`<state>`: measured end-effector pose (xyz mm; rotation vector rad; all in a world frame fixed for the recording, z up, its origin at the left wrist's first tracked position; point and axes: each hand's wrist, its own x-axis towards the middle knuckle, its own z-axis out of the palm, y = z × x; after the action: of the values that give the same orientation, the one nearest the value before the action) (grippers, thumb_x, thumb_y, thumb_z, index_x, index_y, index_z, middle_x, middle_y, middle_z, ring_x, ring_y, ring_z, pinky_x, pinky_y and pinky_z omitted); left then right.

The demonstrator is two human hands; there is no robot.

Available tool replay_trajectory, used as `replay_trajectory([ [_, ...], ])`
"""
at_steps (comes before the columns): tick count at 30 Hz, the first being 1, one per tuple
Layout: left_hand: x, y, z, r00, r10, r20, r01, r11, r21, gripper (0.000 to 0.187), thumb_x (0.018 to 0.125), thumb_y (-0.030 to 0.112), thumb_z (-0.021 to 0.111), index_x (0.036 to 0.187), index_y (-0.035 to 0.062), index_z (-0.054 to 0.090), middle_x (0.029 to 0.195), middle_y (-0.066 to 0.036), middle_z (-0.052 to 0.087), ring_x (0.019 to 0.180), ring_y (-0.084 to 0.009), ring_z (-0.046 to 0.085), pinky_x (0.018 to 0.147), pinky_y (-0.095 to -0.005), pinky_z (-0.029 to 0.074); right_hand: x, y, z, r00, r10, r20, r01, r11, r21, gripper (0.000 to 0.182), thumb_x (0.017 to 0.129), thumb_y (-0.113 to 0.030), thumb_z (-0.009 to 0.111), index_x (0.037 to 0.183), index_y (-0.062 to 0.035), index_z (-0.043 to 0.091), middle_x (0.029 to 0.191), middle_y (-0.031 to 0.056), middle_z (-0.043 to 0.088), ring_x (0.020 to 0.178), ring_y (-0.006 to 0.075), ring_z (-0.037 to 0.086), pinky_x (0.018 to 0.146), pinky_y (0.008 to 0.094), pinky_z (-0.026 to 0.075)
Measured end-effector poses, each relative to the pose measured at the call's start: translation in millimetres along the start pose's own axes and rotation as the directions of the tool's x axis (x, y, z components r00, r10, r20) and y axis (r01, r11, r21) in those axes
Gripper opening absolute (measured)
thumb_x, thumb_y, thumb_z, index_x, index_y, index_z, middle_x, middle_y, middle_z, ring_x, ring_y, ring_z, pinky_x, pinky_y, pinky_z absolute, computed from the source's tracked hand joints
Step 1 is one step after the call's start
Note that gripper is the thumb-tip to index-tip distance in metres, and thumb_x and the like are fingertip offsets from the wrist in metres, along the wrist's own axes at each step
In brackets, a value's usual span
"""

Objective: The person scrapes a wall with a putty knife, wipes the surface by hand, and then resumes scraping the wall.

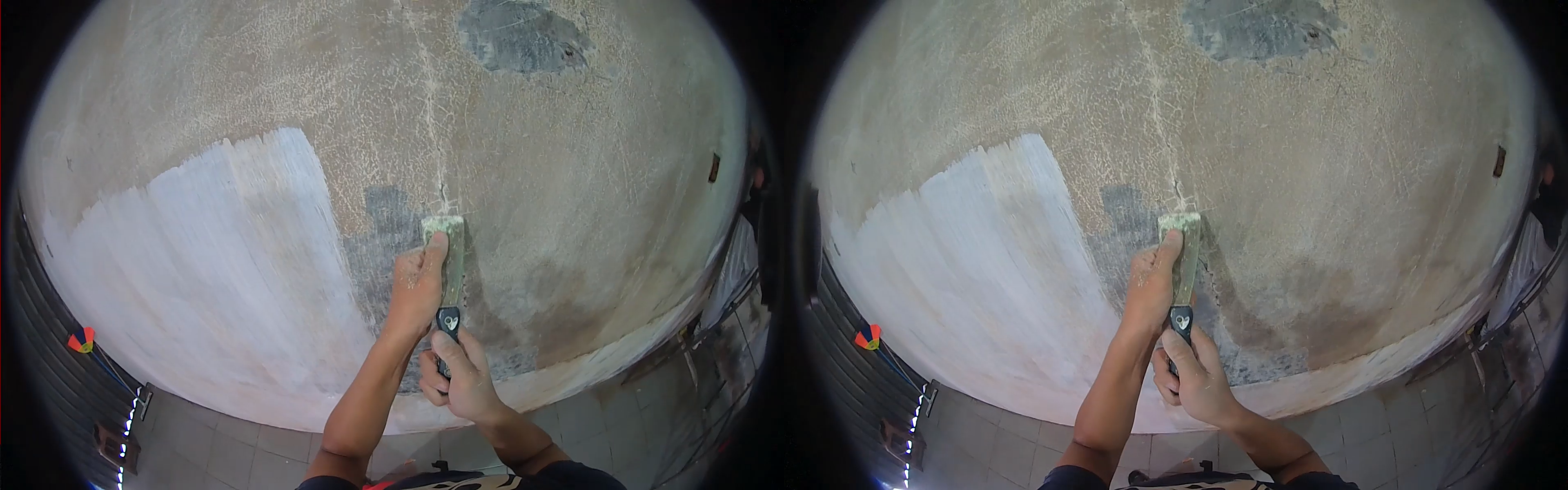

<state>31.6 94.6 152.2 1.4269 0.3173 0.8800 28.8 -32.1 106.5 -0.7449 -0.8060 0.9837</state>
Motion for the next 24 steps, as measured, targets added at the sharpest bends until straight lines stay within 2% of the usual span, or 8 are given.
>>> replay_trajectory([
  [9,1,11,5,1.0,0.021,-0.005,-0.021,1.0,0.005,0.047,0.099,0.035,0.051,0.06,0.0091,0.047,0.058,0.006,0.042,0.054,-0.0051,0.033,0.047,-0.0273,0.027,2,-9,4,1.0,-0.023,0.021,0.023,1.0,-0.012,0.019,0.104,-0.029,0.036,0.105,-0.0097,0.041,0.056,-0.0005,0.038,0.039,0.0079,0.033,0.035,0.0243,0.023],
  [11,-2,29,9,1.0,-0.008,0.013,0.009,0.997,-0.073,0.048,0.099,0.038,0.05,0.061,0.0077,0.05,0.059,0.006,0.043,0.055,-0.0052,0.035,0.049,-0.0276,0.029,1,-19,14,0.999,-0.036,-0.015,0.036,0.999,-0.025,0.019,0.102,-0.032,0.042,0.102,-0.013,0.043,0.054,0.0014,0.035,0.036,0.0087,0.024,0.034,0.0246,0.018],
  [12,-3,24,7,1.0,-0.012,0.009,0.013,0.997,-0.076,0.048,0.099,0.038,0.05,0.061,0.0077,0.05,0.059,0.006,0.043,0.055,-0.0052,0.035,0.049,-0.0276,0.029,0,-16,12,0.999,-0.029,-0.016,0.029,0.999,-0.026,0.019,0.102,-0.032,0.042,0.102,-0.013,0.043,0.054,0.0014,0.035,0.036,0.0087,0.024,0.034,0.0246,0.018],
  [14,2,1,1,0.998,0.066,-0.009,-0.065,0.994,0.084,0.045,0.096,0.044,0.051,0.079,0.0039,0.06,0.068,-0.004,0.057,0.052,-0.0114,0.051,0.045,-0.0273,0.041,1,-4,1,0.999,-0.008,-0.042,0.007,1.0,-0.017,0.022,0.102,-0.033,0.042,0.099,-0.0118,0.042,0.054,0.0016,0.037,0.036,0.0088,0.027,0.034,0.0245,0.02],
  [17,-19,-58,-7,0.994,0.106,-0.028,-0.101,0.986,0.129,0.052,0.098,0.045,0.049,0.07,0.0034,0.06,0.063,0.004,0.048,0.06,-0.0073,0.043,0.052,-0.0276,0.035,-21,24,-27,0.992,0.045,-0.121,-0.065,0.984,-0.164,0.023,0.103,-0.032,0.041,0.096,-0.0108,0.042,0.055,0.0021,0.04,0.037,0.0088,0.032,0.033,0.0246,0.023],
  [19,-49,-114,-28,0.981,-0.179,0.068,0.183,0.982,-0.046,0.05,0.098,0.047,0.048,0.082,0.002,0.063,0.07,0.002,0.053,0.062,-0.0091,0.047,0.055,-0.0274,0.038,-47,52,-63,0.974,0.186,-0.127,-0.213,0.943,-0.257,0.021,0.103,-0.028,0.04,0.095,-0.0084,0.043,0.057,0.0002,0.042,0.04,0.0084,0.036,0.036,0.0239,0.028],
  [22,-137,-215,-82,0.894,-0.413,0.173,0.436,0.89,-0.129,0.047,0.098,0.046,0.049,0.103,0.0009,0.062,0.086,-0.004,0.062,0.077,-0.0138,0.059,0.072,-0.0259,0.049,-110,95,-109,0.92,0.308,-0.241,-0.39,0.767,-0.509,0.03,0.102,-0.03,0.042,0.086,-0.0058,0.048,0.058,0.0003,0.045,0.045,0.0086,0.044,0.042,0.0263,0.035],
  [24,-231,-293,-134,0.799,-0.592,0.107,0.577,0.804,0.143,0.042,0.099,0.039,0.05,0.112,0.0003,0.061,0.102,-0.008,0.066,0.093,-0.0173,0.063,0.079,-0.0297,0.051,-165,129,-134,0.881,0.38,-0.281,-0.472,0.671,-0.572,0.029,0.102,-0.03,0.043,0.089,-0.0047,0.052,0.059,0.0013,0.048,0.047,0.0093,0.047,0.043,0.0259,0.038],
])
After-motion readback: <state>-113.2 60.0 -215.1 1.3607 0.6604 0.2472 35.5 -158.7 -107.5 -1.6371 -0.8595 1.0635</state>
